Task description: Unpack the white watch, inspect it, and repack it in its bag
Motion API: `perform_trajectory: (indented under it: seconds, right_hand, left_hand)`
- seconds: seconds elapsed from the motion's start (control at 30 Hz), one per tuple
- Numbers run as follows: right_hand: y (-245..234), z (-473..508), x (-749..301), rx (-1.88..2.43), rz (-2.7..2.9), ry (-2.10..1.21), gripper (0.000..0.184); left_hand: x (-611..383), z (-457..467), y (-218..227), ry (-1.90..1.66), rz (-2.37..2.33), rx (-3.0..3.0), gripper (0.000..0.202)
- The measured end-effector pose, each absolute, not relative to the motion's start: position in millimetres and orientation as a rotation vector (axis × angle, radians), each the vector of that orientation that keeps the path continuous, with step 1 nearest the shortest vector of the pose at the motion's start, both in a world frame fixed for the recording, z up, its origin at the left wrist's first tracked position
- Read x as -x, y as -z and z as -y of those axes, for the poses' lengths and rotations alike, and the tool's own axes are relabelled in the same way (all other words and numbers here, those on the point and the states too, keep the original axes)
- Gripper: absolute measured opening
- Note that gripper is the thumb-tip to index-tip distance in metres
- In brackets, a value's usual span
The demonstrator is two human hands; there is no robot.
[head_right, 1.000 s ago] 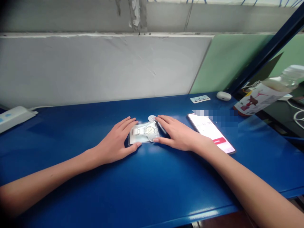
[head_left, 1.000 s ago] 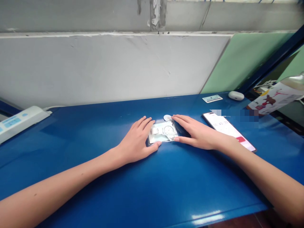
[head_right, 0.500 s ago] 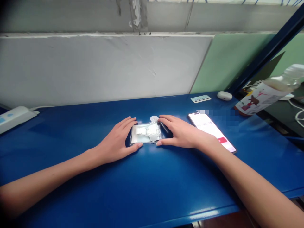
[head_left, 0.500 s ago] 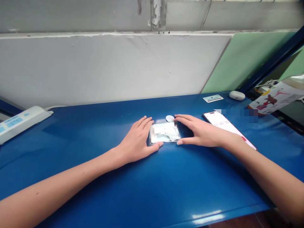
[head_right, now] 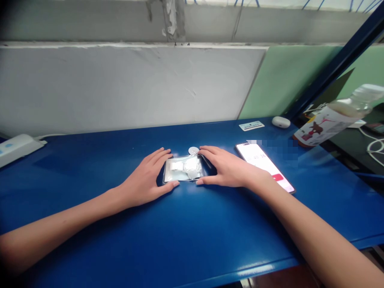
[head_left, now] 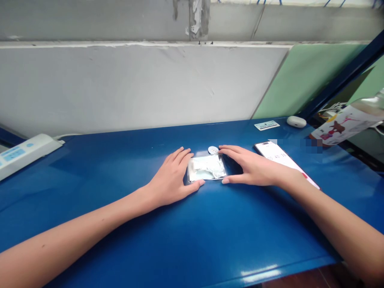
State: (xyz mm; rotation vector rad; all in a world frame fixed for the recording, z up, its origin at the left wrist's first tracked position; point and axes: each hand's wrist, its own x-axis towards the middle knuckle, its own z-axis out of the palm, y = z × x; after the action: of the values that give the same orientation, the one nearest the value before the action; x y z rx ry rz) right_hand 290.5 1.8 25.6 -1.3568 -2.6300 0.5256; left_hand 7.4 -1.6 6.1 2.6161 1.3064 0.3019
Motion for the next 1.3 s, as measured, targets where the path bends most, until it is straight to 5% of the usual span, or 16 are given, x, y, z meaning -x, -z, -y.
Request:
perform_trajectory:
  seconds: [0.33,0.57,0.73,0.97,1.3]
  right_hand:
    - [-23,-2,-294,1.256,2.679,-0.405,0.097]
    - [-28,0,-287,0.974,2.553,-0.302,0.036]
    - [-31,2,-284,1.022,2.288,-0.417,0.022]
    - [-24,0,-279,1.203,2.139,-0.755,0.028]
    - [-18,-4,-283,1.201,2.385,-0.427,0.039]
  left_hand:
    - [-6,1,-5,-0.318,-1.29,-2.635,0.074]
    - [-3,1,-6,-0.381,-1.254,-2.596,0.064]
    - [-5,1,-6,-0.456,-1.244,-2.536,0.064]
    - [-5,1,-3,-0.601,-1.256,-2.514,0.091]
    - [-5,1,-5,-0.428,-1.266,-2.538,0.076]
